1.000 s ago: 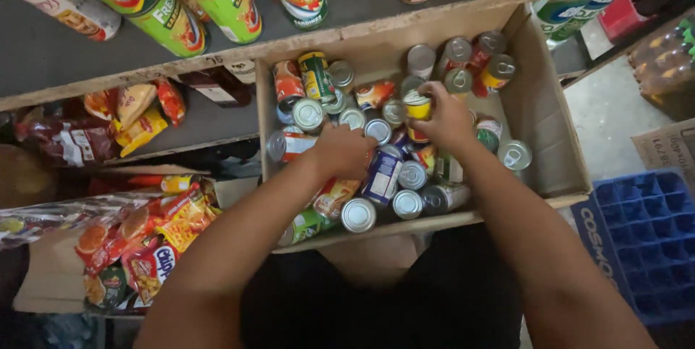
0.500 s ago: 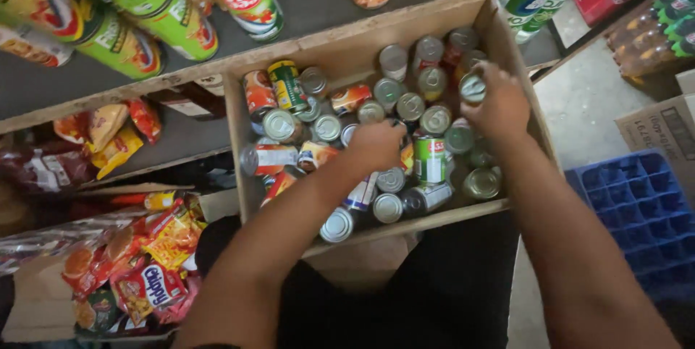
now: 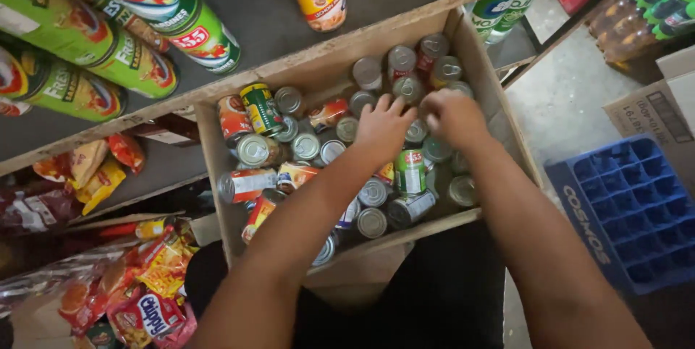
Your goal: Restocking various canned goods from a cardboard box onto store shelves.
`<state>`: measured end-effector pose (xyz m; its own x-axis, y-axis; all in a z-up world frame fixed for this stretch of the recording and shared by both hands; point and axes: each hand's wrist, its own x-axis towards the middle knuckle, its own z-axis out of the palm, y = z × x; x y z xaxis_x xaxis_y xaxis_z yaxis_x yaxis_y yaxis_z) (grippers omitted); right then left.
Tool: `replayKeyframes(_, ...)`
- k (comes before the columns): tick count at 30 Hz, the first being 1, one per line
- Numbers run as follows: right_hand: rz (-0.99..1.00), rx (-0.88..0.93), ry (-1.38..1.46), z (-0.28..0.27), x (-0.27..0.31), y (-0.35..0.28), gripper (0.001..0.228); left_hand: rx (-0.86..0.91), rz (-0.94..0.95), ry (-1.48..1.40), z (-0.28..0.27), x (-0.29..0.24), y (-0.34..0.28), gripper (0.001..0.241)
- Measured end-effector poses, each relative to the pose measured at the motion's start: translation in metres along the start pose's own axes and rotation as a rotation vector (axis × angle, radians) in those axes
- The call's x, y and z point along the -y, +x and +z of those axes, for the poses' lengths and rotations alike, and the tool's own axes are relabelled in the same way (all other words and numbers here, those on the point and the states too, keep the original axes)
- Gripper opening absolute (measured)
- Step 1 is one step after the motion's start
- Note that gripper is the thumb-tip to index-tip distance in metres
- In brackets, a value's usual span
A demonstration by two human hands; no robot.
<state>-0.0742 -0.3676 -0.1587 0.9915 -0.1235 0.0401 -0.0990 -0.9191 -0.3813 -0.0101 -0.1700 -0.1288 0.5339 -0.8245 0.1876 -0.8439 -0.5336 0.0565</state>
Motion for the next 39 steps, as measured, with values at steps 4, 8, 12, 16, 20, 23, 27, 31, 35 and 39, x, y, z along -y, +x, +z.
replayKeyframes(4, -0.107, 0.113, 0.097, -0.002, 0.013, -0.002, 0.056, 0.045, -0.082, 0.035, 0.018, 0.009, -0.001, 0.041)
replayKeyframes(8, -0.166, 0.132, 0.11, 0.0, 0.012, 0.003, 0.071, 0.005, -0.11, -0.036, 0.018, 0.012, -0.007, 0.041)
replayKeyframes(12, -0.022, 0.326, 0.407, 0.003, 0.0, 0.008, 0.074, -0.026, -0.108, -0.057, 0.021, 0.016, -0.014, 0.036)
replayKeyframes(16, -0.196, 0.301, 0.768, 0.038, -0.048, 0.021, 0.063, 0.055, -0.166, -0.09, -0.016, 0.003, -0.012, 0.055)
replayKeyframes(20, -0.021, 0.028, 0.756, 0.024, -0.035, 0.018, 0.04, -0.118, -0.319, -0.143, 0.014, -0.002, -0.006, 0.037)
replayKeyframes(23, -0.024, -0.216, 0.523, -0.007, -0.001, 0.009, 0.034, -0.086, -0.467, -0.219, 0.009, -0.002, 0.017, 0.023)
replayKeyframes(27, 0.095, -0.281, 0.202, -0.03, 0.022, -0.004, 0.02, 0.009, -0.388, -0.043, -0.013, -0.007, 0.021, 0.02)
replayKeyframes(31, 0.079, 0.211, 0.132, -0.023, -0.011, -0.008, 0.029, -0.011, -0.322, -0.238, -0.012, -0.021, -0.004, 0.023)
replayKeyframes(35, -0.035, 0.443, -0.038, -0.025, -0.001, -0.014, 0.087, 0.247, -0.192, -0.398, -0.026, -0.042, -0.035, 0.063)
replayKeyframes(39, 0.093, 0.406, -0.03, -0.017, -0.001, -0.015, 0.07, 0.166, -0.25, -0.345, 0.0, -0.042, -0.045, 0.072)
